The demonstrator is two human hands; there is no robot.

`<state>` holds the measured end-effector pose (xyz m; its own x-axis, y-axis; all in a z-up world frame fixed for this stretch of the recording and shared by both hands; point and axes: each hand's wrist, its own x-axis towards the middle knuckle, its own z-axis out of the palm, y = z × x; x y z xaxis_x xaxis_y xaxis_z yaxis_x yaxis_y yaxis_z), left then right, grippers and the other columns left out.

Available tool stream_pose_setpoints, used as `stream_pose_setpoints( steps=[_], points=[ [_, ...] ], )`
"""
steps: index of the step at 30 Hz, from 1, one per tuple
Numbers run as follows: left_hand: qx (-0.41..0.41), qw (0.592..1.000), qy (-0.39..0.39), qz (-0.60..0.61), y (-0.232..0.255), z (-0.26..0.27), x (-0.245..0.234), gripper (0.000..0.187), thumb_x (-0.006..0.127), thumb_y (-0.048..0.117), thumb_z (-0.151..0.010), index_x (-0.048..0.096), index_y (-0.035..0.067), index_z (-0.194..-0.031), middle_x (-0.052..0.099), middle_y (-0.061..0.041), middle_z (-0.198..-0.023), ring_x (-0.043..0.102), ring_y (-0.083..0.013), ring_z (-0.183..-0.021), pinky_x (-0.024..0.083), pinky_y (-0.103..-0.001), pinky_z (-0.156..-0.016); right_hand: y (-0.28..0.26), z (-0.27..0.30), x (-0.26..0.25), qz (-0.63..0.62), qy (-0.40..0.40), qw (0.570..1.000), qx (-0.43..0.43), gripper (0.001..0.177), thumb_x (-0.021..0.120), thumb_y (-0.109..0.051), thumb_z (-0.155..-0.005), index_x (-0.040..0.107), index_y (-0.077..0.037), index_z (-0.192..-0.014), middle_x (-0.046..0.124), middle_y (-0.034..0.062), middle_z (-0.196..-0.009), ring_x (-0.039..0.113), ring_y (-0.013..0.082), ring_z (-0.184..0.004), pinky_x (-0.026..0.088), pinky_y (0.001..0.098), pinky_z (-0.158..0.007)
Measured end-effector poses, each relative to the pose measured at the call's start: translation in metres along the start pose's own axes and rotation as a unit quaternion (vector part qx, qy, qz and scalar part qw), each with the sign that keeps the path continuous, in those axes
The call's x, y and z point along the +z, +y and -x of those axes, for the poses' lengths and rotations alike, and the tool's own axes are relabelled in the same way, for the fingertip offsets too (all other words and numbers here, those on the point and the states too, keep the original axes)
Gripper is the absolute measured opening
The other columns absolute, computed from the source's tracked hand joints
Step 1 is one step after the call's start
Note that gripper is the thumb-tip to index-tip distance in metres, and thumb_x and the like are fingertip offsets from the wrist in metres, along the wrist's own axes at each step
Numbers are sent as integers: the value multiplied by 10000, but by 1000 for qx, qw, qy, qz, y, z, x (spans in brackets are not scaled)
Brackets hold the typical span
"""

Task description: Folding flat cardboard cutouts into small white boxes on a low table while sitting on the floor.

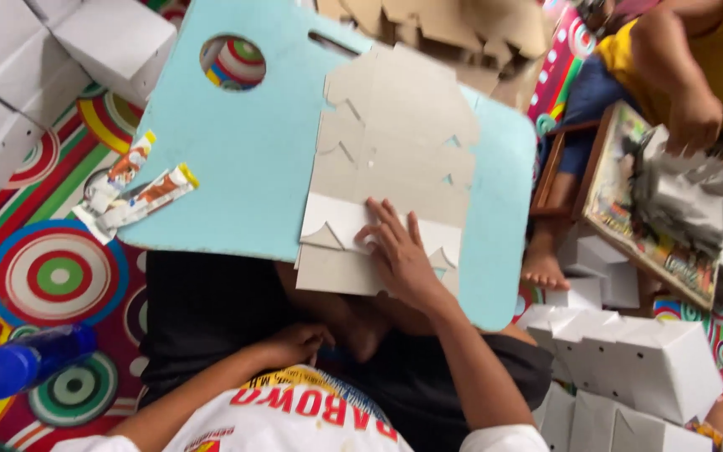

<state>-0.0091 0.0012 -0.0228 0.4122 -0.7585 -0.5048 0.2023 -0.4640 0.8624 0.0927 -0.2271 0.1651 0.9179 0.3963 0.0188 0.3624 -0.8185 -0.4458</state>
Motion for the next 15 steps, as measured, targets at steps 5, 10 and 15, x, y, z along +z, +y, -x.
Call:
stream_pose_setpoints(
  steps=[5,10,15],
  points=[
    [6,999,9,34,-30,-20,19,261,458,182,-1029,674,232,-1166,719,14,-701,693,-122,-733,532,-284,-788,-4,8,3,-2,10,1000,5,214,442,-239,-1077,590,-242,-1233,294,67,-1688,161,323,-1588,34,576,-1244],
    [-28,998,-3,60,-3,-2,7,293,390,236,-1058,667,219,-1149,698,29,-658,651,-70,-649,519,-220,-787,-36,19,7,29,98,994,29,611,481,208,-777,603,-205,-1210,425,107,-1576,381,374,-1446,356,490,-1053],
    [-22,998,0,59,2,1,4,282,412,213,-1055,669,181,-1168,720,0,-692,665,-90,-649,515,-235,-747,-56,25,10,-45,141,989,5,314,446,-195,-1099,581,-76,-1357,552,155,-1466,501,359,-1395,314,563,-1210]
  ],
)
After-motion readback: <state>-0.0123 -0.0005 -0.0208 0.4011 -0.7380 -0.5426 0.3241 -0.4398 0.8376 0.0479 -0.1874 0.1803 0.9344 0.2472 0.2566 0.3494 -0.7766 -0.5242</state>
